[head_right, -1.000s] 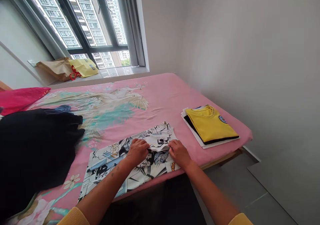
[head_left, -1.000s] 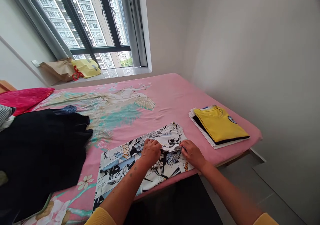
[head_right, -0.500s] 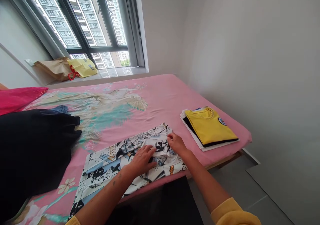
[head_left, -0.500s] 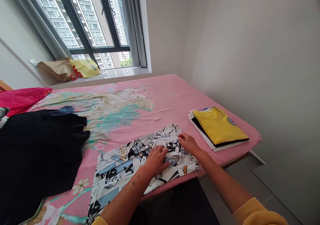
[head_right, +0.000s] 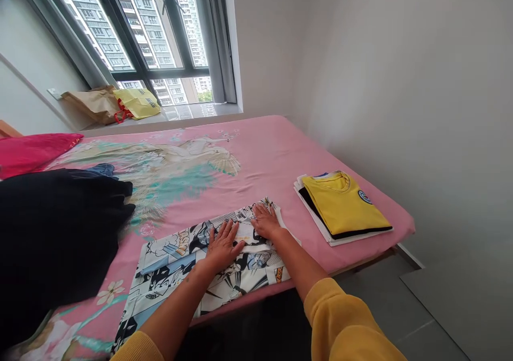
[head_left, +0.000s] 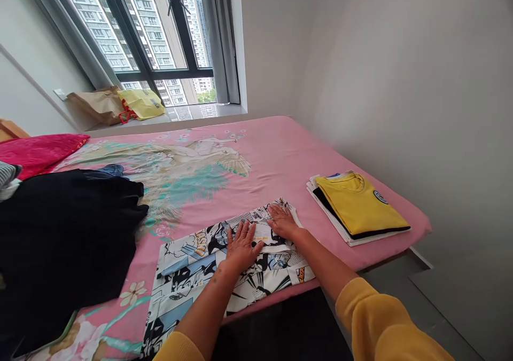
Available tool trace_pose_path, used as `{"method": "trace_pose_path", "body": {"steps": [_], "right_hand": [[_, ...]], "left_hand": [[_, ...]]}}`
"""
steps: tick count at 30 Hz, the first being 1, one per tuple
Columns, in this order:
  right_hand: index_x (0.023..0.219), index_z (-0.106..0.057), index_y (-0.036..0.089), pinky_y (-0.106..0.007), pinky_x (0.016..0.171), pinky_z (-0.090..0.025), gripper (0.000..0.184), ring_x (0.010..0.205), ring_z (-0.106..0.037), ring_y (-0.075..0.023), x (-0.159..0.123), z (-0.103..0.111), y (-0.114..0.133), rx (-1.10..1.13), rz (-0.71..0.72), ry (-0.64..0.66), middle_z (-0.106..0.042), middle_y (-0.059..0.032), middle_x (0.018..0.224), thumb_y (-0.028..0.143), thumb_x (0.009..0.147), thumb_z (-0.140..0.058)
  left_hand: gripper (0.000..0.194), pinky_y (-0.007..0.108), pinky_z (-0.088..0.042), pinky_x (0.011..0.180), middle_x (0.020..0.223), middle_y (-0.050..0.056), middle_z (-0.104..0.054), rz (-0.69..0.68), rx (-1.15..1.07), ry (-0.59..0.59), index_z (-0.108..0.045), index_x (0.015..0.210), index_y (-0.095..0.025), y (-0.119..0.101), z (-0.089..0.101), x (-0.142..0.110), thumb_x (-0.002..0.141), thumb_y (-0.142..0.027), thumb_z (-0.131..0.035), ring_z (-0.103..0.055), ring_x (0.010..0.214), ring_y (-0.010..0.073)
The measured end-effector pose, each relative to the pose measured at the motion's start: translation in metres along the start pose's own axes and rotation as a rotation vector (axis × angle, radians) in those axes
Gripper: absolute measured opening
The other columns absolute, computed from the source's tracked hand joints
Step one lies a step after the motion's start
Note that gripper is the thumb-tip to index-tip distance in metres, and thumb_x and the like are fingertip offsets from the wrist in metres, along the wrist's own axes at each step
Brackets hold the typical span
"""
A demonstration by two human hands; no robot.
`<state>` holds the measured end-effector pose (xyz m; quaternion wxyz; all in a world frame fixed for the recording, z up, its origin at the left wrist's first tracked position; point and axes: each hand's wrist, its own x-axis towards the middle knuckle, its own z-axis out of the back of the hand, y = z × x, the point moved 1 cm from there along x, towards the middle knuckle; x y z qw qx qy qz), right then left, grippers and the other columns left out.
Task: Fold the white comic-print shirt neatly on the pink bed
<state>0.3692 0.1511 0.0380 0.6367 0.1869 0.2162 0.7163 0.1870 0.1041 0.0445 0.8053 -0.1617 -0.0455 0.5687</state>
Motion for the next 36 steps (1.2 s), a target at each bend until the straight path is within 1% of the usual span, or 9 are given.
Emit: {"method": "trace_pose_path", "body": {"steps": [2,5,9,12,15,18,22,30,36], "right_hand": [[0.127,-0.053,0.018,-0.041,0.11,-0.023,0.045,0.13,-0.038,-0.0221,-0.002,0.006,-0.008,0.021,-0.019,-0.025,-0.048,-0.009,0.137,0.034,0.086,-0.045],[0.122,-0.055,0.017,-0.035,0.1,-0.037,0.043,0.117,-0.05,-0.0199,-0.026,0.019,-0.023,0.057,-0.055,-0.106,-0.058,-0.0097,0.125,0.033,0.09,-0.032],[0.105,-0.062,0.018,-0.033,0.094,-0.041,0.032,0.106,-0.055,-0.0206,-0.079,0.03,-0.051,0.122,-0.044,-0.164,-0.064,-0.0068,0.108,0.031,0.083,-0.043],[0.104,-0.062,0.019,-0.034,0.095,-0.039,0.031,0.107,-0.053,-0.021,-0.108,0.033,-0.064,0.033,0.009,-0.12,-0.064,-0.0064,0.108,0.023,0.078,-0.047],[0.111,-0.06,0.019,-0.037,0.094,-0.037,0.036,0.11,-0.05,-0.0229,-0.114,0.036,-0.062,-0.109,0.027,-0.109,-0.062,-0.0073,0.114,0.022,0.077,-0.05],[0.115,-0.059,0.02,-0.037,0.091,-0.036,0.038,0.11,-0.048,-0.0247,-0.109,0.036,-0.049,-0.224,0.036,-0.094,-0.061,-0.0083,0.116,0.026,0.077,-0.054],[0.109,-0.063,0.02,-0.034,0.084,-0.038,0.034,0.1,-0.053,-0.0251,-0.099,0.03,-0.04,-0.329,0.007,-0.046,-0.064,-0.0092,0.105,0.027,0.076,-0.056],[0.079,-0.063,0.019,-0.026,0.063,-0.035,0.013,0.079,-0.059,-0.0194,-0.085,0.022,-0.052,-0.198,-0.162,0.078,-0.067,-0.0057,0.084,0.025,0.072,-0.054],[0.087,-0.063,0.019,-0.024,0.056,-0.032,0.021,0.07,-0.058,-0.0166,-0.077,0.024,-0.05,-0.093,-0.224,0.121,-0.067,-0.0027,0.078,0.026,0.067,-0.059]], "left_hand": [[0.06,0.054,-0.004,0.113,0.151,0.005,-0.029,-0.013,-0.073,-0.016,-0.037,0.139,-0.025,0.009,0.003,-0.006,0.086,-0.053,-0.039,-0.02,0.14,0.0252],[0.043,0.044,-0.022,0.111,0.136,0.007,-0.051,-0.002,-0.148,-0.151,-0.054,0.124,-0.022,0.032,0.018,-0.032,0.088,-0.042,-0.038,-0.04,0.13,0.0213],[0.03,0.04,-0.035,0.1,0.114,0.007,-0.064,0.08,-0.042,-0.284,-0.062,0.104,-0.024,0.085,0.036,-0.095,0.086,-0.033,-0.041,-0.054,0.111,0.0229],[0.028,0.042,-0.036,0.095,0.109,0.006,-0.066,0.176,0.074,-0.239,-0.062,0.102,-0.025,0.128,0.043,-0.138,0.082,-0.03,-0.044,-0.057,0.106,0.0253],[0.028,0.043,-0.036,0.095,0.11,0.005,-0.065,0.223,0.14,-0.19,-0.063,0.101,-0.025,0.154,0.047,-0.161,0.08,-0.029,-0.044,-0.057,0.104,0.0259],[0.028,0.043,-0.035,0.093,0.109,0.005,-0.065,0.232,0.169,-0.142,-0.064,0.099,-0.025,0.158,0.053,-0.166,0.078,-0.028,-0.044,-0.057,0.103,0.026],[0.027,0.04,-0.035,0.089,0.105,0.005,-0.064,0.267,0.145,-0.065,-0.062,0.097,-0.024,0.152,0.062,-0.164,0.075,-0.027,-0.047,-0.056,0.1,0.025],[0.014,0.034,-0.034,0.082,0.089,0.002,-0.065,0.31,0.084,0.056,-0.058,0.081,-0.022,0.157,0.071,-0.166,0.072,-0.028,-0.049,-0.056,0.09,0.0209],[0.018,0.035,-0.033,0.082,0.088,0.002,-0.067,0.315,0.048,0.094,-0.059,0.083,-0.023,0.164,0.068,-0.163,0.068,-0.028,-0.051,-0.057,0.09,0.0223]]}}
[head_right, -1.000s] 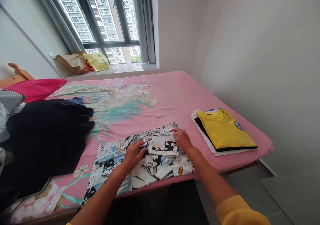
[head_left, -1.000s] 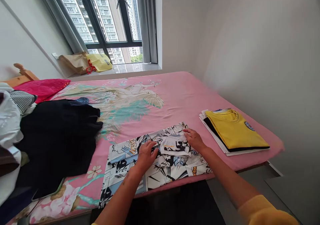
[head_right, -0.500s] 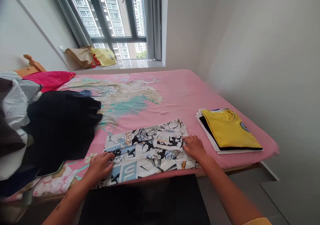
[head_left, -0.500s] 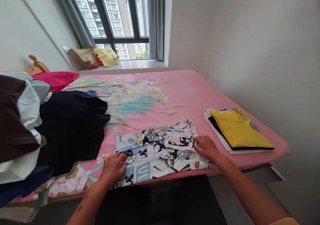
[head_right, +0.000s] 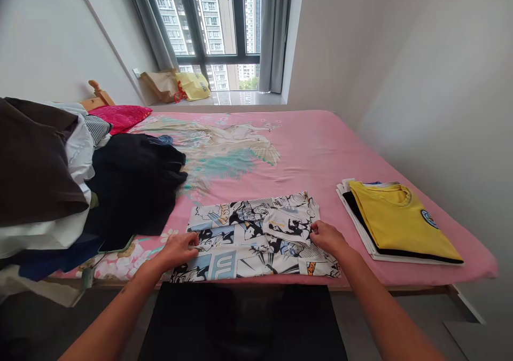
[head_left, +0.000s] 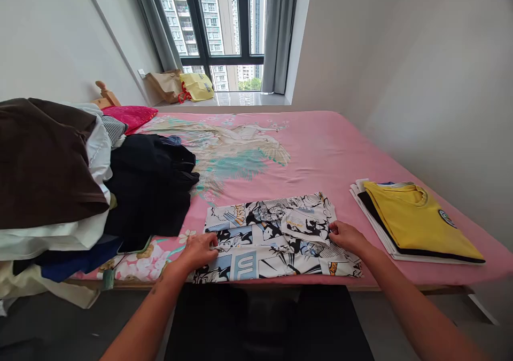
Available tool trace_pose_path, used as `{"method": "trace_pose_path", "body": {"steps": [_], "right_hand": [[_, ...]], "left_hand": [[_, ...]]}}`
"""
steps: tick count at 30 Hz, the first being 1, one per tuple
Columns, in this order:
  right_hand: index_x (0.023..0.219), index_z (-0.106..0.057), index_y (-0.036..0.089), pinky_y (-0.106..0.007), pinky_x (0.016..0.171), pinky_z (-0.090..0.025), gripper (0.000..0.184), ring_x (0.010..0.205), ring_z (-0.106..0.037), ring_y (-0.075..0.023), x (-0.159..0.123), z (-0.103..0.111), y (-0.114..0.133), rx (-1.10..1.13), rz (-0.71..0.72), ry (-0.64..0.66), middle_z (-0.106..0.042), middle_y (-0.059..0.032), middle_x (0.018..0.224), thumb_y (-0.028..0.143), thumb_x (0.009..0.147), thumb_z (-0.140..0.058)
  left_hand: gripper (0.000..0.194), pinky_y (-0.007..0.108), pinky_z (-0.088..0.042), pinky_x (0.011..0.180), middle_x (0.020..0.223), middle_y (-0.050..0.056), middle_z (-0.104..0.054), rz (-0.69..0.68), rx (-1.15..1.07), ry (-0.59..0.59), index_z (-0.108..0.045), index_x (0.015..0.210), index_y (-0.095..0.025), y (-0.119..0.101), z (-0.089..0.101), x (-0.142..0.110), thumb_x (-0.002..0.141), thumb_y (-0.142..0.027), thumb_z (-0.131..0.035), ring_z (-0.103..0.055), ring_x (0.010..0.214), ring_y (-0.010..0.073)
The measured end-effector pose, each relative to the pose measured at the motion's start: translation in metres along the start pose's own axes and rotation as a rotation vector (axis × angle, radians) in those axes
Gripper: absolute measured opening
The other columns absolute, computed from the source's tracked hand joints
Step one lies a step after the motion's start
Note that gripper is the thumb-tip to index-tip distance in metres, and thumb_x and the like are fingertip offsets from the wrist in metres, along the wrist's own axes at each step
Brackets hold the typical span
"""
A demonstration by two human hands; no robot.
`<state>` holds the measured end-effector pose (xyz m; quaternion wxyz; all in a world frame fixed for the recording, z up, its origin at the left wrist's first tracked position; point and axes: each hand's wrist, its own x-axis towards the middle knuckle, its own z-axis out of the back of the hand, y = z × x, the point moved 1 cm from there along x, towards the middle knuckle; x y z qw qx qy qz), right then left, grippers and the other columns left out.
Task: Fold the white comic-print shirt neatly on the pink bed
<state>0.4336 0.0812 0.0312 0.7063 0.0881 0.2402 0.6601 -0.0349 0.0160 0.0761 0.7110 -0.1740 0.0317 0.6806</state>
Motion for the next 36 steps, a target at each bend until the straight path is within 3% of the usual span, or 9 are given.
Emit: {"method": "trace_pose_path", "body": {"steps": [5,11,18,26,32,36], "right_hand": [[0.069,-0.06,0.017,-0.021,0.053,-0.031,0.007,0.06,-0.054,-0.013,0.007,0.0,0.001,0.026,0.024,0.035,-0.061,0.0004,0.064,0.02,0.064,-0.057],[0.1,-0.062,0.018,-0.02,0.061,-0.036,0.047,0.077,-0.056,-0.0147,0.006,0.0,0.001,0.088,0.057,-0.018,-0.065,-0.002,0.086,0.007,0.056,-0.053],[0.065,-0.06,0.018,-0.02,0.051,-0.029,0.005,0.056,-0.048,-0.0104,0.006,0.003,0.004,0.158,0.025,0.015,-0.055,0.0034,0.058,0.021,0.061,-0.058],[0.07,-0.056,0.018,-0.02,0.05,-0.032,0.013,0.054,-0.047,-0.0101,-0.006,0.004,0.005,0.415,-0.045,0.033,-0.055,0.003,0.06,0.027,0.062,-0.05],[0.068,-0.048,0.02,-0.02,0.047,-0.031,0.013,0.051,-0.043,-0.0102,-0.031,-0.007,-0.001,0.611,-0.082,0.02,-0.048,0.0048,0.054,0.031,0.066,-0.043],[0.071,-0.052,0.019,-0.022,0.053,-0.039,0.021,0.058,-0.052,-0.0134,-0.042,-0.013,0.002,0.733,-0.086,0.086,-0.056,0.002,0.06,0.038,0.072,-0.046]], "left_hand": [[0.019,0.033,-0.034,0.079,0.087,0.001,-0.068,-0.004,-0.005,0.037,-0.062,0.081,-0.024,0.005,-0.003,0.005,0.068,-0.031,-0.049,-0.058,0.088,0.0226],[0.026,0.033,-0.034,0.082,0.093,0.001,-0.068,-0.009,-0.036,0.053,-0.063,0.088,-0.024,0.007,-0.001,0.002,0.07,-0.035,-0.048,-0.058,0.094,0.0236],[0.025,0.032,-0.035,0.08,0.092,0.001,-0.069,0.028,-0.044,0.092,-0.063,0.085,-0.024,0.008,-0.002,0.006,0.067,-0.036,-0.051,-0.058,0.093,0.0242],[0.027,0.031,-0.036,0.078,0.091,0.001,-0.068,0.003,-0.016,0.105,-0.063,0.087,-0.024,0.009,-0.001,0.007,0.069,-0.038,-0.049,-0.059,0.091,0.0242],[0.022,0.027,-0.036,0.075,0.081,-0.002,-0.066,-0.031,-0.128,0.111,-0.061,0.082,-0.023,0.013,0.0,0.0,0.068,-0.036,-0.05,-0.058,0.087,0.0204],[0.022,0.026,-0.037,0.072,0.076,-0.003,-0.064,-0.047,-0.184,0.133,-0.061,0.082,-0.022,0.016,-0.002,-0.001,0.069,-0.036,-0.049,-0.058,0.081,0.019]]}}
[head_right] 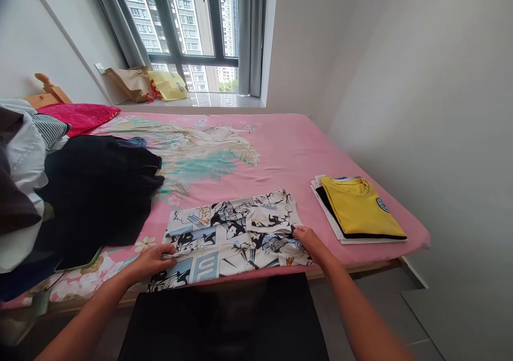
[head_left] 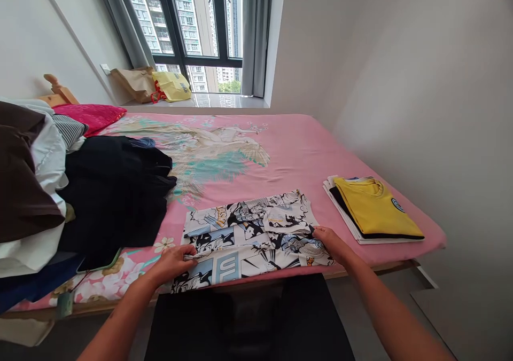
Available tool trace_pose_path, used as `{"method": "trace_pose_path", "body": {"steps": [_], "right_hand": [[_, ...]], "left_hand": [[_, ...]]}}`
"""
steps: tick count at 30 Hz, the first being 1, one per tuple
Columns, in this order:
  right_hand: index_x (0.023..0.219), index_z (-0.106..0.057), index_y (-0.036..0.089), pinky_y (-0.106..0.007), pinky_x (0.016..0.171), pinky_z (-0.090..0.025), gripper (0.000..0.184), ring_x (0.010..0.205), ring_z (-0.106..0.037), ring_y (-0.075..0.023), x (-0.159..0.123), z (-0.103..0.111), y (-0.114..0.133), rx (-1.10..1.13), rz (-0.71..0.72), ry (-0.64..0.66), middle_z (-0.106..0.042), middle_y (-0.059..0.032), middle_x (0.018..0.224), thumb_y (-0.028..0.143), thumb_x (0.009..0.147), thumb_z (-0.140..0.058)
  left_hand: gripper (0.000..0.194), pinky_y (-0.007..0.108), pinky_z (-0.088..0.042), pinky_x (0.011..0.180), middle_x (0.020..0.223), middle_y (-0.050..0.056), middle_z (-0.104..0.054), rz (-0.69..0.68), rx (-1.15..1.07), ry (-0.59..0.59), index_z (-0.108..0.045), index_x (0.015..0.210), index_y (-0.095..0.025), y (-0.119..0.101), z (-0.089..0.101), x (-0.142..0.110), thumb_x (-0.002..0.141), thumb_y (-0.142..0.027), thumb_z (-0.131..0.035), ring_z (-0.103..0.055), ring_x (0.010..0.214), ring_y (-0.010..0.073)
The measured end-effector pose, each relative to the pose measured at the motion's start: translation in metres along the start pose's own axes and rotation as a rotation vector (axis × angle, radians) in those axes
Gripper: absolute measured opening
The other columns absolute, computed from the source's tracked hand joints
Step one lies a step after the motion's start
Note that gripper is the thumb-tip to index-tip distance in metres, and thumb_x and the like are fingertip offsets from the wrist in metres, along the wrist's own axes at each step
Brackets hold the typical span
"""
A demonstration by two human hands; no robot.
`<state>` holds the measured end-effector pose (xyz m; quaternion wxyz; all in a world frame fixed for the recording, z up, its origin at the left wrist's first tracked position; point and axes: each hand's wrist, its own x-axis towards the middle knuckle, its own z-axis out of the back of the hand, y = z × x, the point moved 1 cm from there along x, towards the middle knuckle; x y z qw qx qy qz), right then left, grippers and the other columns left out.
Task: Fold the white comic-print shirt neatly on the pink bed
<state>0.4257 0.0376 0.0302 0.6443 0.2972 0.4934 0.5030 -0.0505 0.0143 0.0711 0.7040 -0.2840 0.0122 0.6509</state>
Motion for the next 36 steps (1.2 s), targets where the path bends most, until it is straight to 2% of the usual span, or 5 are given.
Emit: {"method": "trace_pose_path", "body": {"steps": [5,10,19,28,36], "right_hand": [[0.088,-0.064,0.015,-0.029,0.068,-0.046,0.042,0.076,-0.061,-0.0197,-0.008,-0.009,0.008,0.239,-0.027,0.087,-0.068,-0.003,0.078,0.051,0.066,-0.065],[0.09,-0.066,0.016,-0.028,0.066,-0.046,0.039,0.07,-0.06,-0.0173,-0.041,-0.001,0.003,0.333,0.038,0.167,-0.068,-0.0028,0.081,0.042,0.062,-0.073],[0.081,-0.062,0.015,-0.029,0.061,-0.049,0.039,0.066,-0.061,-0.0187,-0.043,-0.012,0.005,0.253,-0.06,0.065,-0.067,-0.0026,0.071,0.054,0.072,-0.063],[0.11,-0.062,0.017,-0.036,0.088,-0.048,0.044,0.1,-0.061,-0.0251,-0.065,-0.001,0.04,0.202,0.319,-0.068,-0.068,-0.0074,0.103,0.049,0.08,-0.059],[0.101,-0.064,0.016,-0.032,0.08,-0.049,0.045,0.092,-0.061,-0.0219,0.01,-0.004,0.056,0.124,0.332,-0.12,-0.069,-0.0059,0.096,0.053,0.077,-0.059]], "left_hand": [[0.026,0.026,-0.038,0.071,0.081,-0.001,-0.065,-0.031,-0.04,-0.012,-0.062,0.083,-0.021,0.001,-0.001,-0.001,0.071,-0.039,-0.049,-0.058,0.081,0.0193],[0.025,0.026,-0.041,0.073,0.081,-0.001,-0.064,-0.108,-0.192,-0.064,-0.062,0.082,-0.02,-0.001,-0.005,-0.021,0.072,-0.039,-0.049,-0.057,0.082,0.0188],[0.025,0.027,-0.042,0.074,0.083,0.002,-0.064,-0.193,-0.194,-0.146,-0.063,0.079,-0.021,-0.009,-0.014,-0.041,0.079,-0.043,-0.05,-0.056,0.081,0.0186],[0.031,0.024,-0.045,0.068,0.082,0.002,-0.064,-0.181,-0.301,-0.22,-0.064,0.085,-0.022,0.004,-0.006,-0.053,0.081,-0.049,-0.049,-0.057,0.078,0.0165],[0.038,0.023,-0.045,0.062,0.073,-0.001,-0.066,0.003,-0.369,-0.34,-0.067,0.09,-0.021,0.0,-0.001,-0.016,0.074,-0.052,-0.052,-0.058,0.069,0.0162]]}}
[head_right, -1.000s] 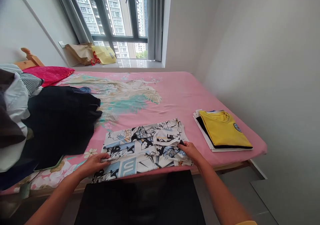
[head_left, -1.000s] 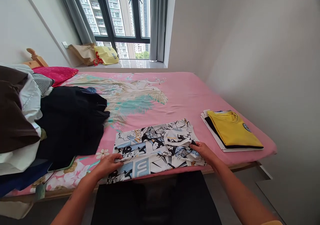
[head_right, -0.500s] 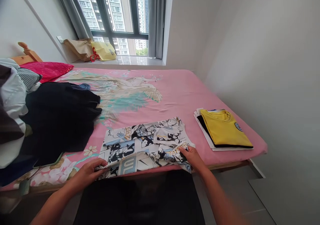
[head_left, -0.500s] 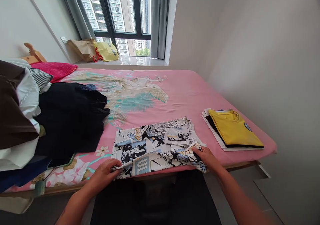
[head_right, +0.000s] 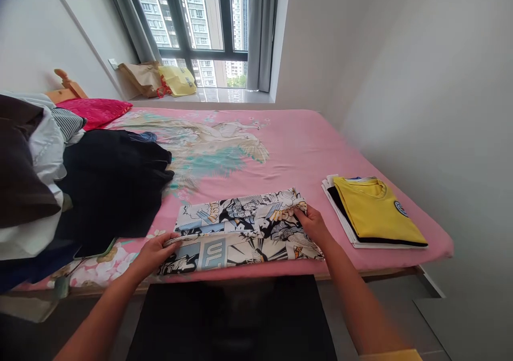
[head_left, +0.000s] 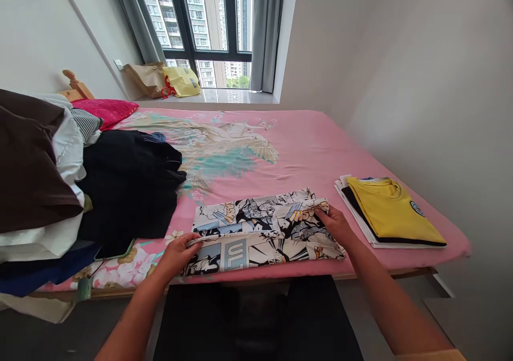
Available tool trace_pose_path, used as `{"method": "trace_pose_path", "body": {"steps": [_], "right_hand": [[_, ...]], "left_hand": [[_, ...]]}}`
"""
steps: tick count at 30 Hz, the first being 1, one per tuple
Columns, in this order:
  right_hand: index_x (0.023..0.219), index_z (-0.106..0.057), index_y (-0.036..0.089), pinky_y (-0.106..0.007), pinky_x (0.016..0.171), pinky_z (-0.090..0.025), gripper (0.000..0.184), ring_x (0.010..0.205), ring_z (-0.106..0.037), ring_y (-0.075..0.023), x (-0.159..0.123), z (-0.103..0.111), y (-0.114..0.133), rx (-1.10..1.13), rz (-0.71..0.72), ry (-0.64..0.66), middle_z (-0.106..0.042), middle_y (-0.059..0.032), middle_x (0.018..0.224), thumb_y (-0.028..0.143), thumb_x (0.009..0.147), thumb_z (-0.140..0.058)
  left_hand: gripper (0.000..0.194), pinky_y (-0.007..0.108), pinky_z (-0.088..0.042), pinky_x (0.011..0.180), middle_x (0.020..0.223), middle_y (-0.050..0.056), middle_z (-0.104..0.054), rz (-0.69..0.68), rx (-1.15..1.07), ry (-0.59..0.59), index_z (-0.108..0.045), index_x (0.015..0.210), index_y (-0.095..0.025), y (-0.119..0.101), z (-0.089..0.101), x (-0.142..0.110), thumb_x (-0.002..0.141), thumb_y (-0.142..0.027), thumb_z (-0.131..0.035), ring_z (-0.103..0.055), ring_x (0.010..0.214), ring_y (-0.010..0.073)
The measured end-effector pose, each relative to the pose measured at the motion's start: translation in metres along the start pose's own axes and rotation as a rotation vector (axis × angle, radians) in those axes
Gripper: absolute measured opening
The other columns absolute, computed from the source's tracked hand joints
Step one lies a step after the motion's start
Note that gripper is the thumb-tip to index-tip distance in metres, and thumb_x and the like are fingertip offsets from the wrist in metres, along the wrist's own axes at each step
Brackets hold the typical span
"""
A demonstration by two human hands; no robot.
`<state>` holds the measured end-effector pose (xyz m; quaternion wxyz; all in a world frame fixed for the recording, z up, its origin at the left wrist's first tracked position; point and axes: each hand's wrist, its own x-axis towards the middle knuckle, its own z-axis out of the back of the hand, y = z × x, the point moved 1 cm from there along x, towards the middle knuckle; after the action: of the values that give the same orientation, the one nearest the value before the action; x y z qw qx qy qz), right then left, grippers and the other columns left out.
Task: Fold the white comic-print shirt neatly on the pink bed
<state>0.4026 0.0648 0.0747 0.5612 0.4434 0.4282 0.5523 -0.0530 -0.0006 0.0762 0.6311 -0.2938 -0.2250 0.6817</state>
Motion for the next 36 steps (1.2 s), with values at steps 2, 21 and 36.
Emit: {"method": "trace_pose_path", "body": {"steps": [2,21,36], "right_hand": [[0.095,-0.065,0.015,-0.031,0.076,-0.049,0.047,0.085,-0.062,-0.0209,0.016,-0.004,-0.016,-0.074,-0.089,0.032,-0.069,-0.0063,0.092,0.055,0.071,-0.062],[0.078,-0.063,0.021,-0.026,0.058,-0.034,0.04,0.069,-0.059,-0.0185,-0.019,0.024,-0.046,-0.78,-0.175,-0.019,-0.067,-0.004,0.073,0.055,0.082,-0.042],[0.097,-0.057,0.02,-0.032,0.071,-0.043,0.032,0.086,-0.061,-0.0227,-0.061,0.017,-0.036,-1.012,0.138,-0.215,-0.066,-0.0081,0.092,0.043,0.093,-0.034]], "left_hand": [[0.036,0.024,-0.045,0.065,0.075,-0.001,-0.067,0.022,0.056,-0.023,-0.068,0.09,-0.022,0.003,-0.005,0.008,0.073,-0.049,-0.053,-0.06,0.071,0.017],[0.038,0.031,-0.045,0.085,0.103,0.006,-0.067,-0.048,0.274,-0.231,-0.06,0.103,-0.02,0.026,-0.028,0.005,0.082,-0.048,-0.046,-0.061,0.095,0.0212],[0.036,0.04,-0.037,0.102,0.117,0.011,-0.06,-0.367,0.467,-0.453,-0.059,0.114,-0.018,0.024,-0.027,-0.017,0.09,-0.037,-0.04,-0.051,0.115,0.0238]]}}
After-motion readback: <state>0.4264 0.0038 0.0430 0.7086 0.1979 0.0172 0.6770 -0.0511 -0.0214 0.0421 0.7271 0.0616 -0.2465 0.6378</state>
